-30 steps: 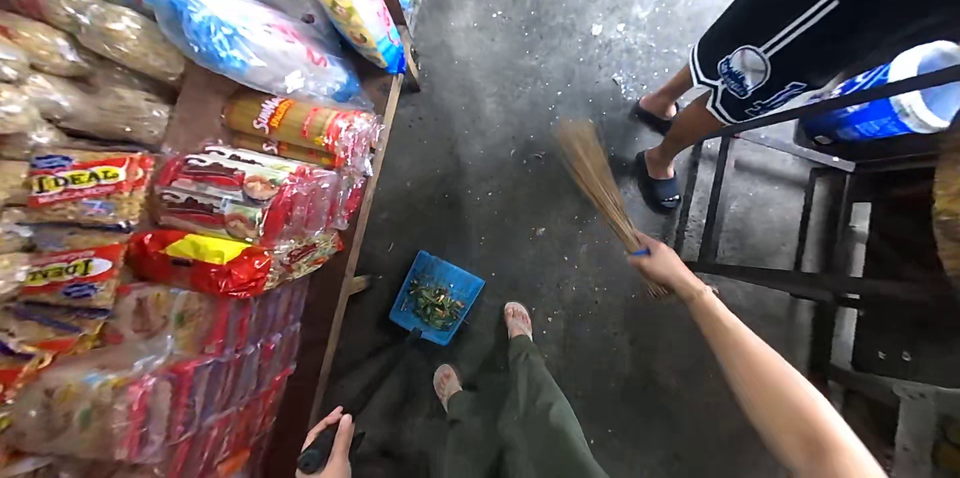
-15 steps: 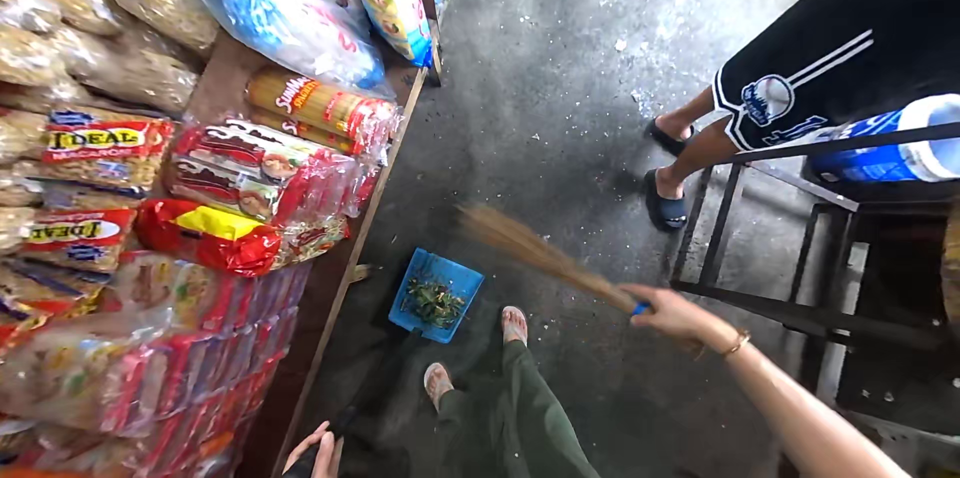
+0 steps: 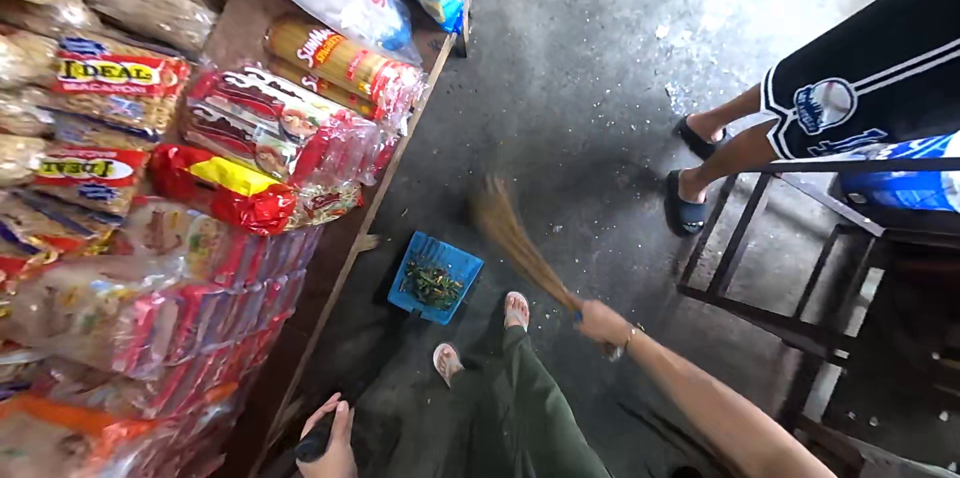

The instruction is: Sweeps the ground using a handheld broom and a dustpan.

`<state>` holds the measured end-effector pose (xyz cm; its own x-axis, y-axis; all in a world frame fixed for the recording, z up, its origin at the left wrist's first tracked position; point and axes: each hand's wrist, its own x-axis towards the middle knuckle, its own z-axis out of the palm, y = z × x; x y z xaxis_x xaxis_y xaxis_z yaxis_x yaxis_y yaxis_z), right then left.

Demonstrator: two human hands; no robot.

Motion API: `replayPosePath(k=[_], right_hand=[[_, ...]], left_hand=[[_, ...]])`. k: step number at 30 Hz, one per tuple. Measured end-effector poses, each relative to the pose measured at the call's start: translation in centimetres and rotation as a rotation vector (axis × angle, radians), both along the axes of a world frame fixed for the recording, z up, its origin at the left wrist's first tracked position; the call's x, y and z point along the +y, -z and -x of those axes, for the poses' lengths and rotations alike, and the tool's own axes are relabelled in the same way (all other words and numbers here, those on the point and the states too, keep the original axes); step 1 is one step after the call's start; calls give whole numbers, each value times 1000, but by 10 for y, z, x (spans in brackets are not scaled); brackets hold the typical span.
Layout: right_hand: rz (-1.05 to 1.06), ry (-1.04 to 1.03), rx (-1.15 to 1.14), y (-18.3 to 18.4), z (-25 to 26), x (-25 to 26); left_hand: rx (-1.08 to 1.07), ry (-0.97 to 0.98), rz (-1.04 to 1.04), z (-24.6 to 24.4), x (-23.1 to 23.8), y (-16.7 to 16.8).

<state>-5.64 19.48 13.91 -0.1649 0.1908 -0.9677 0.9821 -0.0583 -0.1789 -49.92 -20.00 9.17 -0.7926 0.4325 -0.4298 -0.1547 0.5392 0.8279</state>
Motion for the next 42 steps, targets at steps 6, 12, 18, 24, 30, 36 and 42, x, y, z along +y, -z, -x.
replayPosePath(k=[6,12,18,24,30,36,42], right_hand=[[-32,-87,118,-114,-30,59],[-389,141,172,-57,40,201],[-458,616,257,67,212,220],[-297,18,226,124,317,127],[-185,-551,161,101,310,77],[-152,-819,71,-11,223,106],[-361,-634,64,-95,128,179]], left_hand=[[-70,-160,-29,1,-26,-15],[-86,-285,-40,13,-66,-34],[-60,-386,63,32,-34,-45],[-28,-291,80,39,-64,-8],[11,-368,109,32,-69,-2],[9,-348,10,17,-61,3],[29,-334,7,15,-35,-7]])
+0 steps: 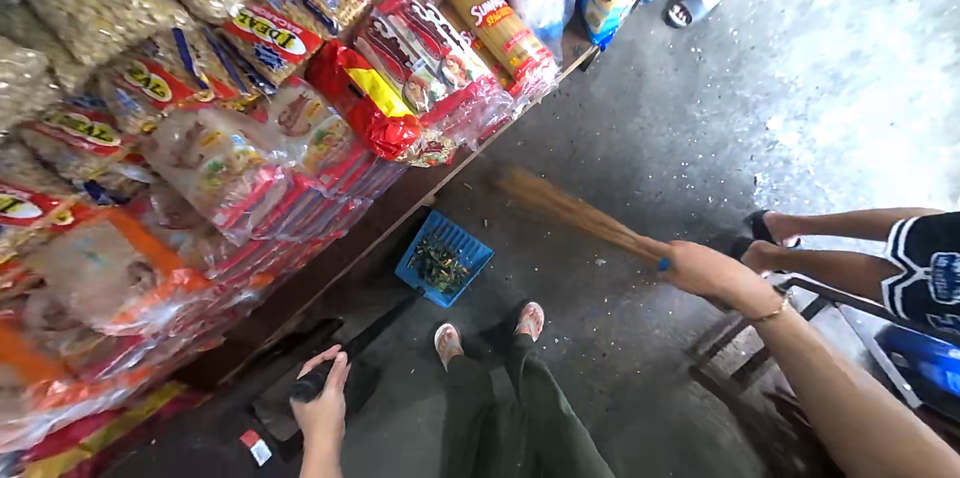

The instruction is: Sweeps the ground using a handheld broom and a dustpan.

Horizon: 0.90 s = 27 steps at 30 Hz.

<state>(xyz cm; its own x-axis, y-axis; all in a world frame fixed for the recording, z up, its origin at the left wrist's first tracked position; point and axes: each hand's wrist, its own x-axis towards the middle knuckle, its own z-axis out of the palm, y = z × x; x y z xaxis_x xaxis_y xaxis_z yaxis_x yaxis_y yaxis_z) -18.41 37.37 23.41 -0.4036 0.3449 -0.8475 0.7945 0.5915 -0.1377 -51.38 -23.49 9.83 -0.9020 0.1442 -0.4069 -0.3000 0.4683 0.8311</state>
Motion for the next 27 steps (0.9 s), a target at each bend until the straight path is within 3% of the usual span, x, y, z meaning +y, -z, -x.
replayPosePath(k=[3,8,10,13,16,19,24,27], right_hand=[[-62,200,-41,6,20,13],[-26,653,132,93,98,-22],[53,609,115,125,123,-55],[181,277,-41,145,127,-124],[282,65,-80,128,84,-181],[358,2,-79,84,32,-186],[299,196,18,-24,-33,-89],[134,336,81,-31,-54,-20]], left_hand=[[3,-18,10,1,19,-7],[11,-6,36,-1,36,-16],[13,-9,36,0,38,-15],[4,-28,61,0,38,-15],[-17,-65,52,-4,46,-17],[-54,-91,42,-9,43,-17],[-121,-132,-10,-9,6,-10],[-117,-92,-28,-1,-11,-13]])
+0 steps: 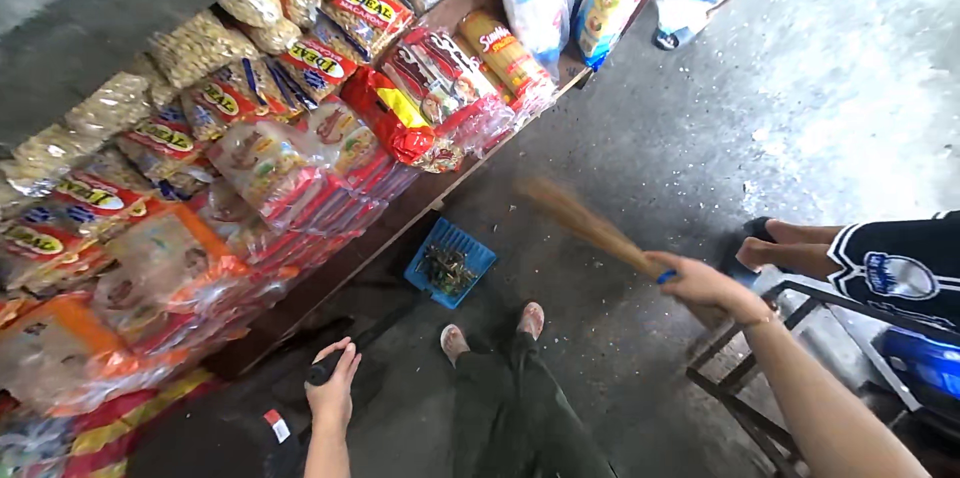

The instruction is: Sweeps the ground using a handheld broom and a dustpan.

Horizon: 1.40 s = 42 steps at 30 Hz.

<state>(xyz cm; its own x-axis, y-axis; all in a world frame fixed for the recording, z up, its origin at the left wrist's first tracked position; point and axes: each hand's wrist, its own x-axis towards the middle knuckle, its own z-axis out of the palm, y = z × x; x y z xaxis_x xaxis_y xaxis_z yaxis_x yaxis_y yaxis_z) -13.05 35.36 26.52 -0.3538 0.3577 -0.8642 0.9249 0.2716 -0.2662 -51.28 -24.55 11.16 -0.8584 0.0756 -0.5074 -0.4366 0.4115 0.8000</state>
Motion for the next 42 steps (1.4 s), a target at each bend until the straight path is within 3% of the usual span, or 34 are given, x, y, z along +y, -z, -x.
replayPosePath(k=[3,5,8,12,15,20,23,26,28,31,33,35,39,42], right_hand=[[-87,209,-14,30,27,33],[-99,366,-34,65,51,22],[5,387,-58,112,75,-61],[245,134,-104,132,63,-211],[329,85,-70,111,35,-249],[221,370,26,14,-35,-177],[12,570,22,16,-66,-129],[-72,812,17,52,-57,-112],[-24,831,-23,87,-37,-131],[129,565,-101,126,-3,-216],[229,388,-94,127,10,-272],[294,299,-58,105,9,-299],[277,513,18,32,-39,-292],[127,813,51,17,-91,-280]], left_hand=[[51,124,49,9,0,-6],[89,187,93,10,13,-8],[128,223,142,9,36,-14],[155,242,142,2,52,-13],[146,249,150,2,48,-14],[77,228,97,10,26,-13],[40,244,51,26,3,-17],[65,350,38,37,-20,-13],[103,422,49,39,-21,-7],[118,422,85,38,-9,-5],[112,420,96,42,-4,-4],[90,406,100,46,6,-9],[22,362,77,59,-13,-22],[11,380,33,68,-45,-32]])
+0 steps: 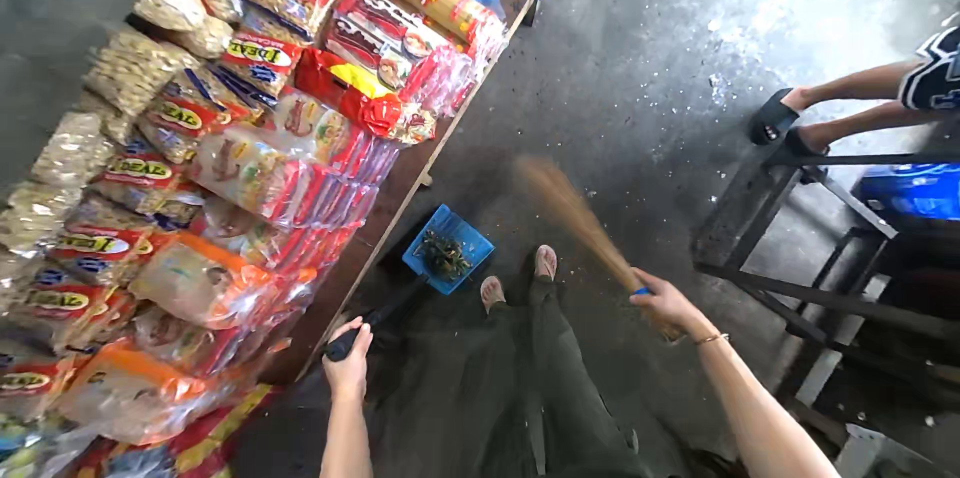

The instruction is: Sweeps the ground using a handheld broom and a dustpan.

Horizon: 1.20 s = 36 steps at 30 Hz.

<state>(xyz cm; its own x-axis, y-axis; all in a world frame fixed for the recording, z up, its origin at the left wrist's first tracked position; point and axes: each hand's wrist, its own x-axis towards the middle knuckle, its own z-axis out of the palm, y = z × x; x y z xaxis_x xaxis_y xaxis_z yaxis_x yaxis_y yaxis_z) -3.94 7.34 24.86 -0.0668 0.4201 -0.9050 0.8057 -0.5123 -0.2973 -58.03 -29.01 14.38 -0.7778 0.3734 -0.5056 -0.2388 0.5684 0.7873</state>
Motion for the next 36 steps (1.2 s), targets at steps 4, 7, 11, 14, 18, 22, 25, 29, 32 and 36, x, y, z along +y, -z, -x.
replayPosePath(k=[4,7,11,14,18,22,25,29,32,36], right_hand=[[-113,315,-174,27,-12,21],[24,265,-205,56,32,-12],[214,-60,-105,77,98,-124],[283,-318,-55,46,123,-155],[164,-426,-3,-28,127,-87],[-34,-412,26,-33,164,21],[-134,-324,-43,24,222,63],[-57,-481,-96,93,279,14],[139,-718,-70,95,274,-78],[248,-725,25,44,221,-105]], left_hand=[[66,100,-34,5,-37,5],[183,202,-33,-2,-43,15],[214,201,-26,-9,-40,17],[193,184,-27,-7,-43,16],[126,81,-24,2,-67,6],[46,-87,16,1,-85,0],[48,-130,54,-5,-90,11],[84,-134,76,-6,-75,20],[113,-110,72,-5,-69,20],[102,-90,70,-5,-69,22]])
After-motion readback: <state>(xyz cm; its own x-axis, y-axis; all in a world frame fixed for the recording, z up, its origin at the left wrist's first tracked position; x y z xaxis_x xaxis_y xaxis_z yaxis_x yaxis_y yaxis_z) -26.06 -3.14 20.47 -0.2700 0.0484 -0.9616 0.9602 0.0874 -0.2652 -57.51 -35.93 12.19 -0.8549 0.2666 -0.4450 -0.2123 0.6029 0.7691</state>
